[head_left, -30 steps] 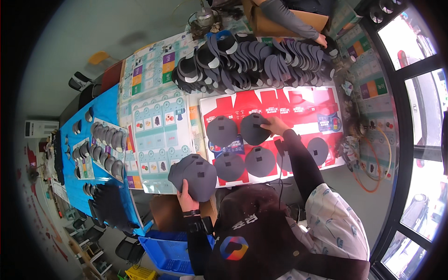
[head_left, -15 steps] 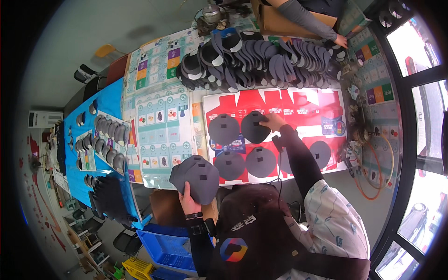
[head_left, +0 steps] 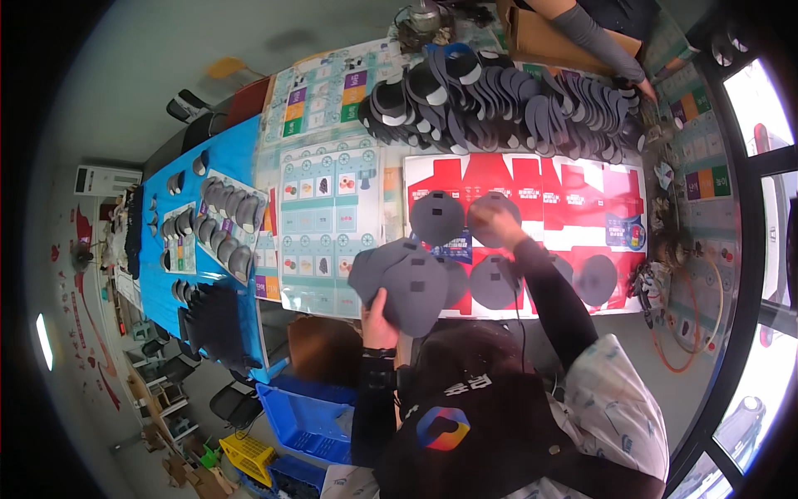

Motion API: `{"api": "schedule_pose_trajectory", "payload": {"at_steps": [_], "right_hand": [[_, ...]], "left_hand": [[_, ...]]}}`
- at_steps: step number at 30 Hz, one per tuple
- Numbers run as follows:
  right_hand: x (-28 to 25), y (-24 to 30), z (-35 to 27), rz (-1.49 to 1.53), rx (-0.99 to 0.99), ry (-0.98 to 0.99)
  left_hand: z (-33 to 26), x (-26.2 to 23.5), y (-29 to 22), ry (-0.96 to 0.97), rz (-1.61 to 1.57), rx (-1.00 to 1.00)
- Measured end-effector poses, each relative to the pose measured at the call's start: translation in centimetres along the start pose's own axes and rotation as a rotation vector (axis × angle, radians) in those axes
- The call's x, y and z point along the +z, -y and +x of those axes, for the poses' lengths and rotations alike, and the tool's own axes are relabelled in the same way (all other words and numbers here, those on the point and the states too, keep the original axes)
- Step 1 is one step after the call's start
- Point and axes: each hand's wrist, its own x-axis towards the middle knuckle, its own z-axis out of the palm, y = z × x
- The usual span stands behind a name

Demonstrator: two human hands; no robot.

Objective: Sort and arrange gray shoe components from a basket onto a designated template on a work table, then assist with installing a water jug.

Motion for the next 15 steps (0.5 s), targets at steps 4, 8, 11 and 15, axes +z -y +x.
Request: {"api": "schedule_pose_trajectory", "payload": {"at_steps": [4,8,11,15], "right_hand": [[6.2,2.6,-12.1,0.156,0.024,0.144],[4.8,2.6,-16.1,-0.486,-0.137,-0.057],[2.6,2.2,-18.4,-0.464,-0.122,-0.156],[-0.4,2.7,-20.1,-0.271,-0.156,-0.146]], "left_hand": [[1.9,2.3,1.6,0.171,-0.067,-0.098],[2.4,4.5,2.7,0.269,0.013,-0.131],[2.9,5.4,3.8,0.373,0.094,-0.181],[2.7,6.7,5.1,0.398,0.148,-0.197]]}}
